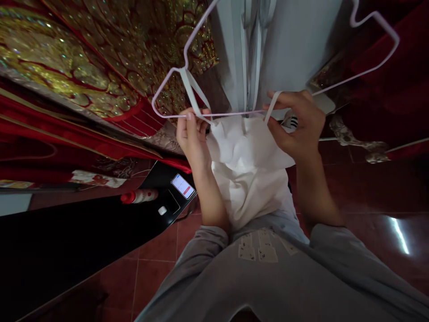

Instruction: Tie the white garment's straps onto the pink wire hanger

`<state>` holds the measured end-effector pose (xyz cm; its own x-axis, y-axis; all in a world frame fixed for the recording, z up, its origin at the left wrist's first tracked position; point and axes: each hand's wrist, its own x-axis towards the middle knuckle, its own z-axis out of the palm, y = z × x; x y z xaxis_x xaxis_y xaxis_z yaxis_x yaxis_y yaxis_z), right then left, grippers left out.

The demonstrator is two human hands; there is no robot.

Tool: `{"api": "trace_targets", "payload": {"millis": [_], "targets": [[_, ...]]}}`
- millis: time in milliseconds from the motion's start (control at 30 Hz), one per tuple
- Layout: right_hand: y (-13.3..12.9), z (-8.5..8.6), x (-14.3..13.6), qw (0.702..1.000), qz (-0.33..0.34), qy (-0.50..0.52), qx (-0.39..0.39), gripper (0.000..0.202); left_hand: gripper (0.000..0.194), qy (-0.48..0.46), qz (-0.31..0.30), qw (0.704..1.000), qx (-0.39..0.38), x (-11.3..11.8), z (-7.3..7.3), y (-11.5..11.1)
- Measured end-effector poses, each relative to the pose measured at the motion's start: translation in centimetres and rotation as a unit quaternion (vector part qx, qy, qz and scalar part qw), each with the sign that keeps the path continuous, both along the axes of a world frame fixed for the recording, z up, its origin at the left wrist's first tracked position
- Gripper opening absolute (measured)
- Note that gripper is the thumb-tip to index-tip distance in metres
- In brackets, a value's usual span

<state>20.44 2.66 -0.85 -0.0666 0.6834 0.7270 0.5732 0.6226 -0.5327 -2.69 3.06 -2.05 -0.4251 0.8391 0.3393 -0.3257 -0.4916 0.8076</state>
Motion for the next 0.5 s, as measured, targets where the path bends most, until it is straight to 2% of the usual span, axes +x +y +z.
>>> {"api": "trace_targets", "payload": {"millis": [133, 233, 333, 433, 500], "targets": [[0.0, -0.2, 0.1, 1.000, 0.014, 0.005, -0.002, 0.035, 0.030, 0.046, 0.049, 0.997, 0.034, 1.7, 0.2, -0.1], [0.2, -0.1, 0.3, 0.997, 0.059, 0.016, 0.038, 0.038, 0.033, 0.075, 0.076, 0.993, 0.043, 1.9, 0.6, -0.2], [0.9, 0.0, 1.1, 0.994, 0.074, 0.034, 0.075, 0.046, 0.032, 0.103, 0.085, 0.990, 0.042, 1.8, 0.7, -0.4], [2.0, 0.0, 2.9, 0.972, 0.077, 0.146, 0.170, 0.055, 0.032, 0.113, 0.080, 0.990, 0.041, 1.6, 0.6, -0.5], [2.5, 0.3, 4.5, 0.942, 0.048, 0.242, 0.226, 0.047, 0.030, 0.111, 0.080, 0.990, 0.039, 1.5, 0.7, -0.5]]}}
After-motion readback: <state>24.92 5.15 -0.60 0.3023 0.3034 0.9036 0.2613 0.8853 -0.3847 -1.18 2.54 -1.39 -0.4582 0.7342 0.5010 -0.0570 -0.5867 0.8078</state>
